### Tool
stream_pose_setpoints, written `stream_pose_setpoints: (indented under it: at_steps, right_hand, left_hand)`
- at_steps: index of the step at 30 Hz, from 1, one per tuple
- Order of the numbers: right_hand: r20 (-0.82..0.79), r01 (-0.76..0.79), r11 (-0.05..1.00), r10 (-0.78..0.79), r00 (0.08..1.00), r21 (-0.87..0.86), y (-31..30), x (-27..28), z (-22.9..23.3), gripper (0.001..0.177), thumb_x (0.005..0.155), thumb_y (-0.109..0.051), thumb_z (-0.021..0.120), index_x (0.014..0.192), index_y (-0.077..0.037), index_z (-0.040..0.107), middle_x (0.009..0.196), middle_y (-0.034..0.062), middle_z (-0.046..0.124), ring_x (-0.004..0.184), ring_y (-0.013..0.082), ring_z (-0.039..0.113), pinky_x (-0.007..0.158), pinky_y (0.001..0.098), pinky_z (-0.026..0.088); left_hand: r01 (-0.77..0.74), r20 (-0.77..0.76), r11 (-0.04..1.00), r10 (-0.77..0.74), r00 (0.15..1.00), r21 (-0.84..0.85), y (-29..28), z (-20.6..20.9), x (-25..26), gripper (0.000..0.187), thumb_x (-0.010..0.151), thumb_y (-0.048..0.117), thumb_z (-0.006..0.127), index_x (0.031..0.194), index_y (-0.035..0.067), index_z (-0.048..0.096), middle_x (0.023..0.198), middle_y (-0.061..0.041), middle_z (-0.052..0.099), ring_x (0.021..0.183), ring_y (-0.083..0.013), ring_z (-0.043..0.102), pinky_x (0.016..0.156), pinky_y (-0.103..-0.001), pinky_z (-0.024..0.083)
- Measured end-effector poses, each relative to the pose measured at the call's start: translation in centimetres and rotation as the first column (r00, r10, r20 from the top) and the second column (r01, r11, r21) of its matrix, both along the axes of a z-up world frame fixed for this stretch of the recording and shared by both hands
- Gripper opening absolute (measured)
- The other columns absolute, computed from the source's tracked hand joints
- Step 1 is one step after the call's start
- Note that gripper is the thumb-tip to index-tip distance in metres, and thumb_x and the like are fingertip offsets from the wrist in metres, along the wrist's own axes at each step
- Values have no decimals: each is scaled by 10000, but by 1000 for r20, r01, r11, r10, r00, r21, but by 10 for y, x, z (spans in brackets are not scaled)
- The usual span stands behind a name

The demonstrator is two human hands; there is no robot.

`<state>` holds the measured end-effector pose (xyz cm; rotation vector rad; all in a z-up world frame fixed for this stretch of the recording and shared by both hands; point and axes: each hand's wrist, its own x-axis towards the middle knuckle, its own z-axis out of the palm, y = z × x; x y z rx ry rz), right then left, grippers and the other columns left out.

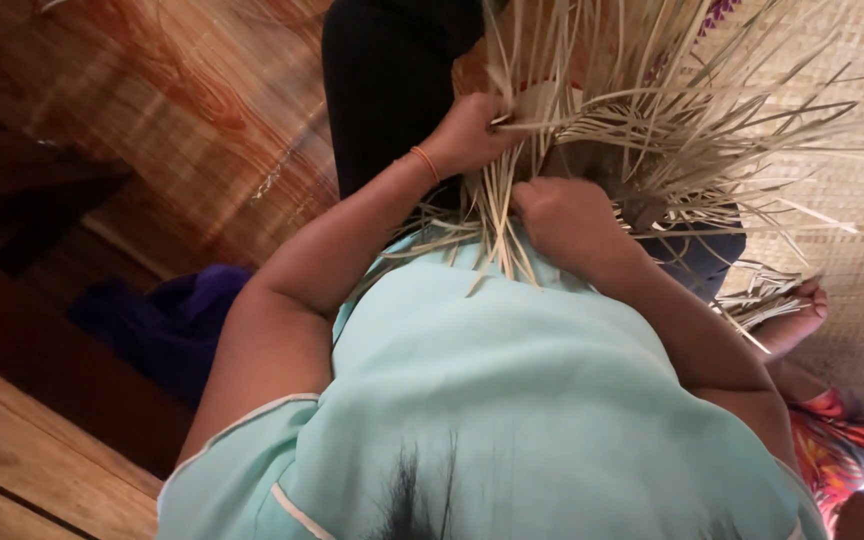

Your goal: The person is weaving thin straw-like fibers into a circular pattern to create the base of a basket or hat.

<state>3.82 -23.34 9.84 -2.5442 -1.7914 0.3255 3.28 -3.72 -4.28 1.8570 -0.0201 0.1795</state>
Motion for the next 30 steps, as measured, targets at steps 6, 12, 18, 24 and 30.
stream_pose_setpoints:
  at_steps: [6, 12, 18, 24, 30]
  right_hand:
    - [-505, 159, 986, -114, 856, 48, 16, -8, 96, 205, 933, -181, 623, 863, -6, 703, 736, 150, 700, 538, 356, 569, 556, 436, 461]
    - [-759, 69, 966, 152, 633, 251, 20, -24, 161, 29, 762, -9, 680, 744, -31, 672, 562, 38, 629, 406, 204, 485, 421, 316, 412]
    - [-173, -145, 957, 192, 966, 253, 8, 12, 59, 209, 898, -154, 734, 740, -151, 597, 642, -22, 601, 465, 127, 478, 431, 287, 383]
    - [-303, 80, 961, -162, 939, -265, -46, 82, 161, 303, 786, -226, 489, 886, -18, 684, 836, 164, 715, 608, 287, 617, 592, 390, 450]
    - [-595, 308, 852, 6, 803, 424, -31, 53, 158, 594, 609, 74, 394, 1127, 184, 662, 1069, 297, 705, 701, 237, 564, 670, 285, 410]
  left_hand:
    - [-54, -15, 995, 56, 998, 79, -7, 0, -2, 297, 861, 232, 793, 710, 11, 665, 584, -62, 571, 502, -190, 370, 471, -377, 433]
    - [-126, -50, 992, 127, 991, 30, -12, 1, -2, 202, 829, 180, 807, 782, -5, 741, 595, -31, 638, 470, -149, 447, 449, -327, 446]
    - [-117, -124, 992, 121, 985, 36, -12, 5, -5, 253, 821, 188, 817, 680, 24, 685, 543, -3, 557, 473, -144, 407, 440, -330, 412]
    - [-150, -91, 988, 153, 984, 37, -16, -11, 0, 215, 817, 187, 789, 756, -9, 724, 583, -25, 606, 476, -165, 439, 460, -362, 443]
    - [-50, -262, 999, 46, 964, -7, 7, 6, 1, 398, 853, 388, 856, 741, 14, 777, 530, 26, 587, 425, -118, 431, 440, -300, 451]
